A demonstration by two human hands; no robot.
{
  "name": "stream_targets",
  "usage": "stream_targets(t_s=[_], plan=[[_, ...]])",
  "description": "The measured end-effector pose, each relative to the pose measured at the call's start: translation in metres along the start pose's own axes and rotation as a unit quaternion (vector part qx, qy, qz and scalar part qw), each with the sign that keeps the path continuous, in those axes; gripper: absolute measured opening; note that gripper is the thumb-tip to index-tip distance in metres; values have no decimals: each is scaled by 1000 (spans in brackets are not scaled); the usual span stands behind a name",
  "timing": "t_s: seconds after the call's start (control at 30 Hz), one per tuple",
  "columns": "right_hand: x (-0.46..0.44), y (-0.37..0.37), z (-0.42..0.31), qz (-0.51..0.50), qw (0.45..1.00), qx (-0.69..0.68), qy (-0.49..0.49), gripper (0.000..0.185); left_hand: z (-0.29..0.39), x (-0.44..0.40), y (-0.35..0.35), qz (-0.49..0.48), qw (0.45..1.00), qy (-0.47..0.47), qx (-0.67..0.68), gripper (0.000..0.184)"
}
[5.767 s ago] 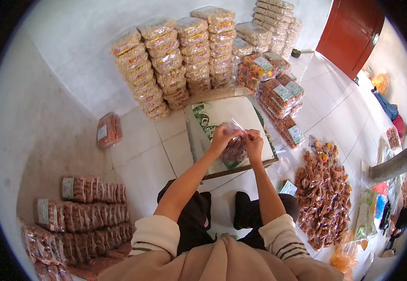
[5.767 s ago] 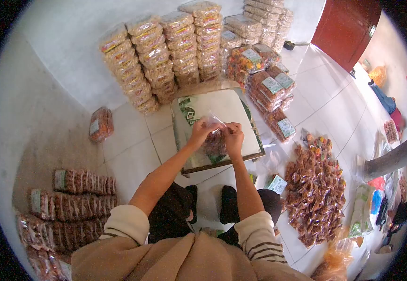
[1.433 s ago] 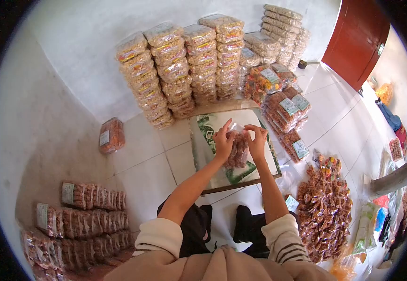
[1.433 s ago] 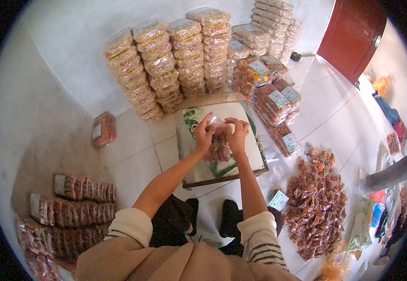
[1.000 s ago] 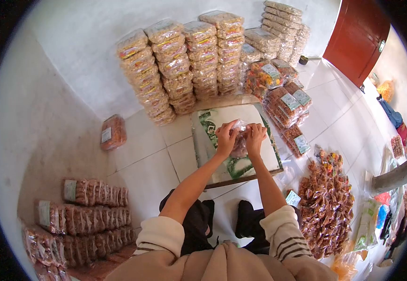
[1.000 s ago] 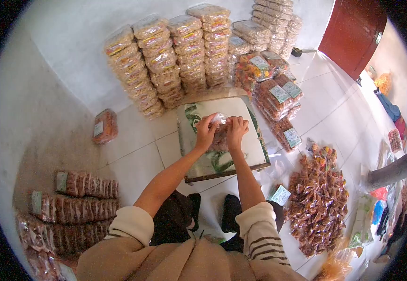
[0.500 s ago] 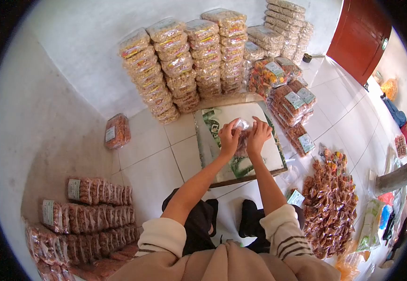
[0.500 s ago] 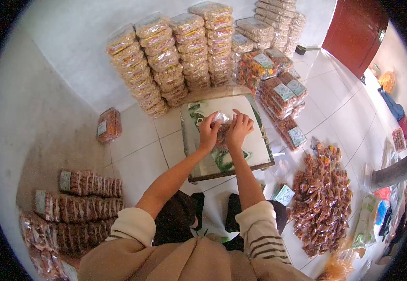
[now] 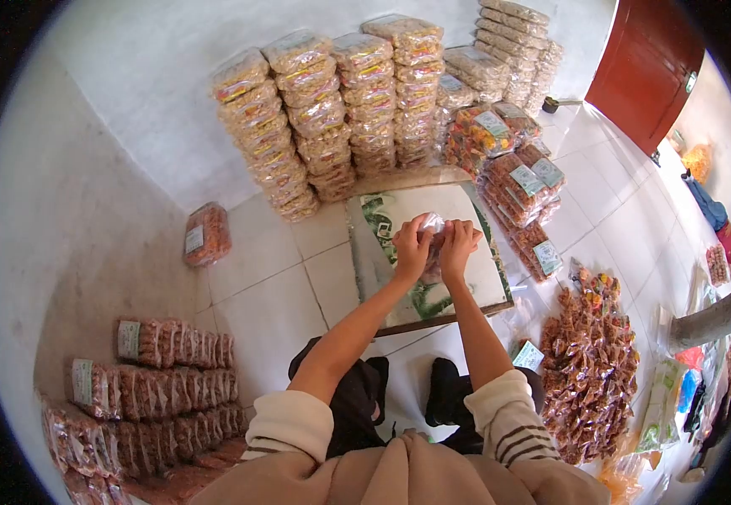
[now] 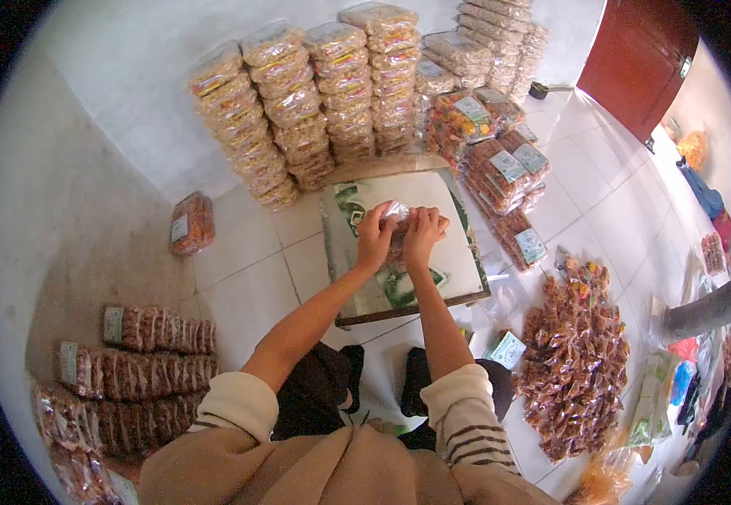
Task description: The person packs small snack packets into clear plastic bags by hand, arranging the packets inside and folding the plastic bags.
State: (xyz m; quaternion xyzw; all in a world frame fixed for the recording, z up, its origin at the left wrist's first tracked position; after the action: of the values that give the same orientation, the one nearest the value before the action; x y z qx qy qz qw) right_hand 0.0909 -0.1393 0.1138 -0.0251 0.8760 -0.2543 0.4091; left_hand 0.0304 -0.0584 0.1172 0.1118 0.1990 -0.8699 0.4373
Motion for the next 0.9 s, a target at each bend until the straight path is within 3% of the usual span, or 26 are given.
stream_targets(t_s=[0.13,0.2,0.43,0.6,0.73,0.8,0.9], plan=[[0,3,-4,5,999,11,42,16,6,1,-1,-6,999,-40,-21,26],[0,2,-4,2,999,-17,34,18,10,-1,1,50,996,-24,-71,26],[4,3,0,2,999,-22,47,23,14,4,10,87,986,-67,-126,34],[5,-2,-2,-8,997,-31,64,23,11,0,10,-32,978,-189,-77,30],[5,-8,-9,14,995,-66,69,19,0,-4,11,-52,982,-172,-52,30],[5,-16,-14,45,971,-203,114,19,-2,-6,12,14,992,-103,-67,37],[-2,-24,-16,-33,987,-134,82,20,2,-4,11,16,991,-107,-77,37]])
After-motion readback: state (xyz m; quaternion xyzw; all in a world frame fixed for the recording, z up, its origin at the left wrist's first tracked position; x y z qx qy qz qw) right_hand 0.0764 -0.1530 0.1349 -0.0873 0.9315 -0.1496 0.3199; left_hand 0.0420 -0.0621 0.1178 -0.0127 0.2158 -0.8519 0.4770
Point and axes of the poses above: each hand's wrist, its own x-axis away from the middle knuckle, its own y-axis out of the palm, z = x × y, the point moved 2 cm from there along -x, towards the middle knuckle, and after that the axes turned 15 degrees about -y, right-handed, at the moved point
